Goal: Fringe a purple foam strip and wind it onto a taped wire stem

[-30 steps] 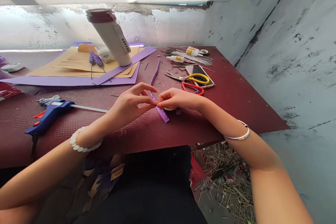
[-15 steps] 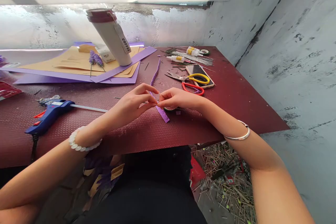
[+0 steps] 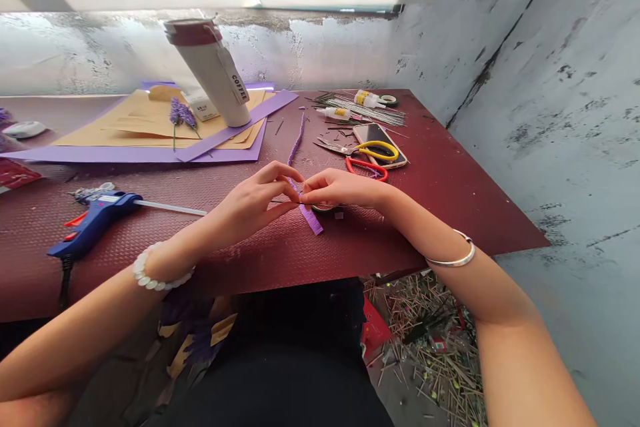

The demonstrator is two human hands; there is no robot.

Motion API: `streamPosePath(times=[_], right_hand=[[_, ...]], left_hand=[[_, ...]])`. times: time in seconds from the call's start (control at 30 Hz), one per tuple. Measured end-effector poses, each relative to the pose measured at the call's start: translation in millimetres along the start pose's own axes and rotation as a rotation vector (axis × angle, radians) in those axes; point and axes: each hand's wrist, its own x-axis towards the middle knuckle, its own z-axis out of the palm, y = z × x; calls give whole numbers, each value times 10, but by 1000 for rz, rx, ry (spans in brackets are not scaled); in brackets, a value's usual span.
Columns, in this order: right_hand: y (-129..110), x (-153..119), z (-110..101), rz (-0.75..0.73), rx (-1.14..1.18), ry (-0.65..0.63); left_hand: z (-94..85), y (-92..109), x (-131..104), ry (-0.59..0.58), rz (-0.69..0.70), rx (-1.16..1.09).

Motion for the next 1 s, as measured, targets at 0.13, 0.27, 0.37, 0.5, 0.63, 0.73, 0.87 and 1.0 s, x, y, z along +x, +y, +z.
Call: streamPosePath(times=[0.13,0.27,0.37,0.5,0.63,0.73,0.87,1.0], right_hand=[[-7,-6,3,40,-54,10],[-11,-17,6,34,-70,33],[-7,-19,2,17,-60,42],[10,-11,-9,3,-68,23],[13,-9,-7,12,-65,39],[-1,-14,3,19,-60,66],[-11,-16,4,7,-46,85],[-5,-12,-7,6,-32,56]], left_hand=[[1,5,2,30,37,27],[9,19,-3,56,54,86],[21,29,-8,52,48,108],[28,30,-7,-5,-30,102],[41,14,4,-79,-50,132],[55,2,10,-61,-60,181],[61,-3,10,6,-47,191],[48,3,8,36,-20,150]])
